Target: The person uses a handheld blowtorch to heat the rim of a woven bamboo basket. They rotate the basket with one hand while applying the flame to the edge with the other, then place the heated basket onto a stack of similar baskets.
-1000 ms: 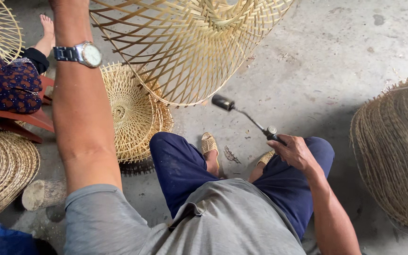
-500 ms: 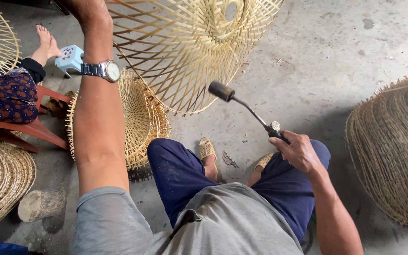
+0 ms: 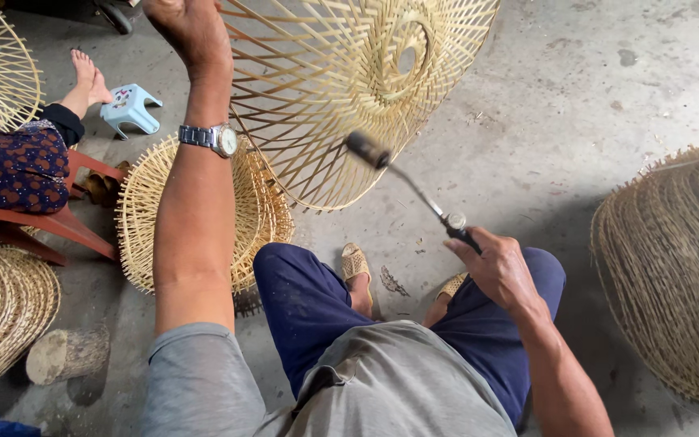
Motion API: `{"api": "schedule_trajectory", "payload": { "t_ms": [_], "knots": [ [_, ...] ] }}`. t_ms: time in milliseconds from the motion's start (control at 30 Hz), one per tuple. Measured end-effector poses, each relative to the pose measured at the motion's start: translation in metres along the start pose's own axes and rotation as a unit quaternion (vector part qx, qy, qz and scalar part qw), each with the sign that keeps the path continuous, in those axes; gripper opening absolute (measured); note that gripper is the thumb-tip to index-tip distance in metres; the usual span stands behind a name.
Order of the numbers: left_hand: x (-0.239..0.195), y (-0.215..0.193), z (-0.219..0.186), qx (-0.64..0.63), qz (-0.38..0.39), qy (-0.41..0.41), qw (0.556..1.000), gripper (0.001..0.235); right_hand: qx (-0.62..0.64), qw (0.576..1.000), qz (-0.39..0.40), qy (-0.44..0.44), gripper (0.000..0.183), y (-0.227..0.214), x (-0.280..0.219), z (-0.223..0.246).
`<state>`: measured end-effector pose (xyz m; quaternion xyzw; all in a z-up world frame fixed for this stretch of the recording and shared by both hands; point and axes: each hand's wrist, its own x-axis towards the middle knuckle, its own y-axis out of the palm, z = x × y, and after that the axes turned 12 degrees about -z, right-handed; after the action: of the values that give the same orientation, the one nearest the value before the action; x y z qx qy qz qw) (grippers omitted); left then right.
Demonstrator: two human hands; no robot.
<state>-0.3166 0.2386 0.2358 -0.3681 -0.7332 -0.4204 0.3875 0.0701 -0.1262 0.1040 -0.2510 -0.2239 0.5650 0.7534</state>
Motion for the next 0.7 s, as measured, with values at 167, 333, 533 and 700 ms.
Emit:
{"api": "schedule_trajectory", "payload": {
  "t_ms": [167, 333, 533, 700],
  "knots": [
    [-0.011, 0.007, -0.019, 0.004, 0.016, 0.005, 1.000, 0.041, 0.036, 0.997, -0.015, -0.062, 0.036, -0.004, 0.003, 0.002],
    [-0.019, 0.016, -0.043, 0.023, 0.025, 0.062, 0.998, 0.015, 0.027, 0.998, -0.059, 0.010, 0.036, -0.006, 0.006, 0.001],
    [-0.015, 0.015, -0.050, -0.045, 0.047, -0.003, 0.998, 0.007, 0.042, 0.997, -0.071, 0.014, 0.038, -0.012, 0.007, -0.019],
    [-0.001, -0.003, -0.041, -0.029, 0.056, -0.027, 0.998, 0.015, 0.029, 0.994, -0.045, 0.094, 0.040, -0.015, 0.009, -0.043]
  ]
}}
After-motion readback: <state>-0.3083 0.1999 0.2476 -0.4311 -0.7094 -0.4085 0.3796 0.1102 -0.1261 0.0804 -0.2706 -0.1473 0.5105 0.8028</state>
